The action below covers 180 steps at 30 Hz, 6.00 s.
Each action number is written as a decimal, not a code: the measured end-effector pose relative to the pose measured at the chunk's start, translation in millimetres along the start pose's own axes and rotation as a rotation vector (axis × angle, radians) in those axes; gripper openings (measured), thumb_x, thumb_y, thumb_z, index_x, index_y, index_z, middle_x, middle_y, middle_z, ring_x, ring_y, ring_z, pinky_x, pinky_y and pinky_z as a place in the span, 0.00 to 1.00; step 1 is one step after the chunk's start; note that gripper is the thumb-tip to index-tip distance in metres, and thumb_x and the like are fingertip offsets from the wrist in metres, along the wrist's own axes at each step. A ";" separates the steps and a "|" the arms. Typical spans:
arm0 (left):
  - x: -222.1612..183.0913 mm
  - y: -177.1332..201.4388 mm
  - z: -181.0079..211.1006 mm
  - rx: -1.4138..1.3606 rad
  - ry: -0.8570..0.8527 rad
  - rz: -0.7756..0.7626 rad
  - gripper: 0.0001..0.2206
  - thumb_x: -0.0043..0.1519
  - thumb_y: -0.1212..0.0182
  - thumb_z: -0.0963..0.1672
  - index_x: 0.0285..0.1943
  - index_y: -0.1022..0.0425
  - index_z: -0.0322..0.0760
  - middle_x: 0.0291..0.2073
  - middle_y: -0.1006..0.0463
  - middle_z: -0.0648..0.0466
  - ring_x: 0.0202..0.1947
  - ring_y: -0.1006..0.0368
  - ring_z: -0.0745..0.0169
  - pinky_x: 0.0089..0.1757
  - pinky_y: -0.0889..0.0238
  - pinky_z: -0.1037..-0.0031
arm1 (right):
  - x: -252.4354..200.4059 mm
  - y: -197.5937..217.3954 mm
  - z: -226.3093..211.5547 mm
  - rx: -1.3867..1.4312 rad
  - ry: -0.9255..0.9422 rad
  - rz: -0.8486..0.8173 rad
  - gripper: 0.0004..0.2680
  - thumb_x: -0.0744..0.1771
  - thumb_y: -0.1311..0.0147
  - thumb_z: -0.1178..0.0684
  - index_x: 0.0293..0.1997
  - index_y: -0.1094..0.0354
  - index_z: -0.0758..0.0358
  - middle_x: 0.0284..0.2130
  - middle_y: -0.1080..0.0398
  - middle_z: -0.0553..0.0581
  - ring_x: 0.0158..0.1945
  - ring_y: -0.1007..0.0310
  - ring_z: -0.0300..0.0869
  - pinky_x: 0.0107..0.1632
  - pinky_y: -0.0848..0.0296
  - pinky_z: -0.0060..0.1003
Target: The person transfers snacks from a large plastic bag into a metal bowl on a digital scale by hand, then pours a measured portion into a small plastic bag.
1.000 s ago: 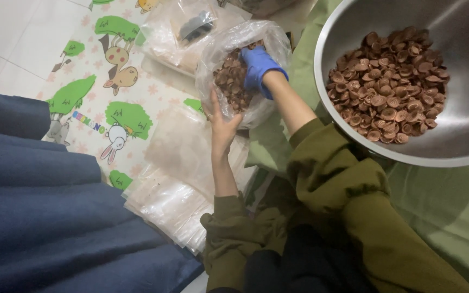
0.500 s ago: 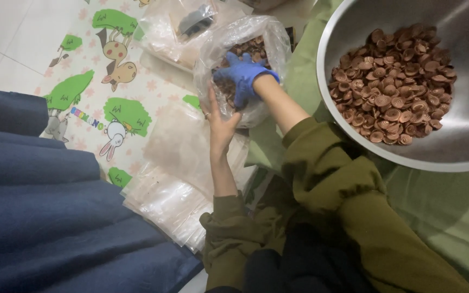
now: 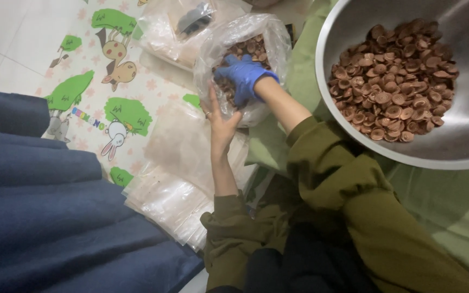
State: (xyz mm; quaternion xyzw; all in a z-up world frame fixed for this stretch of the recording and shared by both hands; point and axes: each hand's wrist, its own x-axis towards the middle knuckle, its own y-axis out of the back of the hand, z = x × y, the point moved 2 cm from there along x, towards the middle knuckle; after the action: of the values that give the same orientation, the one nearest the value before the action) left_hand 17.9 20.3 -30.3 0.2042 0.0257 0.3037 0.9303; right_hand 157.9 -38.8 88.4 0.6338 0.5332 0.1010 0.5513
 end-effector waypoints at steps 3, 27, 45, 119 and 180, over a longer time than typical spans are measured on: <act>0.4 1.3 12.8 -0.052 -0.074 -0.019 0.47 0.56 0.40 0.39 0.81 0.67 0.58 0.80 0.53 0.50 0.81 0.65 0.51 0.70 0.92 0.55 | 22.8 -6.6 12.4 -0.038 0.010 0.015 0.35 0.59 0.34 0.55 0.74 0.49 0.37 0.66 0.50 0.56 0.60 0.41 0.59 0.54 0.26 0.52; -5.7 6.7 32.5 -0.075 0.122 -0.066 0.44 0.59 0.43 0.41 0.80 0.68 0.65 0.82 0.60 0.63 0.77 0.93 0.38 0.67 0.80 0.40 | 80.4 -29.6 59.3 0.839 -0.175 0.424 0.10 0.63 0.60 0.64 0.32 0.33 0.53 0.23 0.39 0.41 0.24 0.48 0.28 0.26 0.40 0.19; -3.1 3.7 17.6 -0.083 0.034 -0.045 0.45 0.56 0.43 0.39 0.81 0.66 0.63 0.82 0.62 0.60 0.78 0.92 0.39 0.68 0.75 0.40 | -4.4 20.8 20.6 1.062 -0.209 0.270 0.20 0.60 0.48 0.71 0.54 0.29 0.58 0.35 0.28 0.48 0.24 0.36 0.29 0.25 0.29 0.21; 1.8 -4.2 9.2 -0.051 0.052 0.099 0.49 0.52 0.30 0.40 0.82 0.55 0.63 0.73 0.67 0.20 0.75 0.65 0.16 0.68 0.64 0.44 | 61.2 -44.8 34.0 -0.136 0.054 0.189 0.36 0.53 0.31 0.41 0.69 0.43 0.30 0.73 0.58 0.54 0.74 0.61 0.68 0.66 0.47 0.74; -1.7 9.2 19.5 -0.102 0.044 -0.080 0.45 0.56 0.43 0.40 0.80 0.65 0.65 0.81 0.55 0.57 0.80 0.71 0.45 0.69 0.73 0.49 | 77.7 -9.0 40.6 1.167 -0.316 0.229 0.06 0.62 0.50 0.62 0.36 0.36 0.54 0.29 0.38 0.43 0.35 0.40 0.30 0.41 0.25 0.19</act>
State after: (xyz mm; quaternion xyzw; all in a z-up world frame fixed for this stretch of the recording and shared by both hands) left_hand 14.7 18.9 -9.0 0.1486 0.0388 0.2716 0.9501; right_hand 213.8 -3.2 30.3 0.8915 0.3411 -0.2441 0.1714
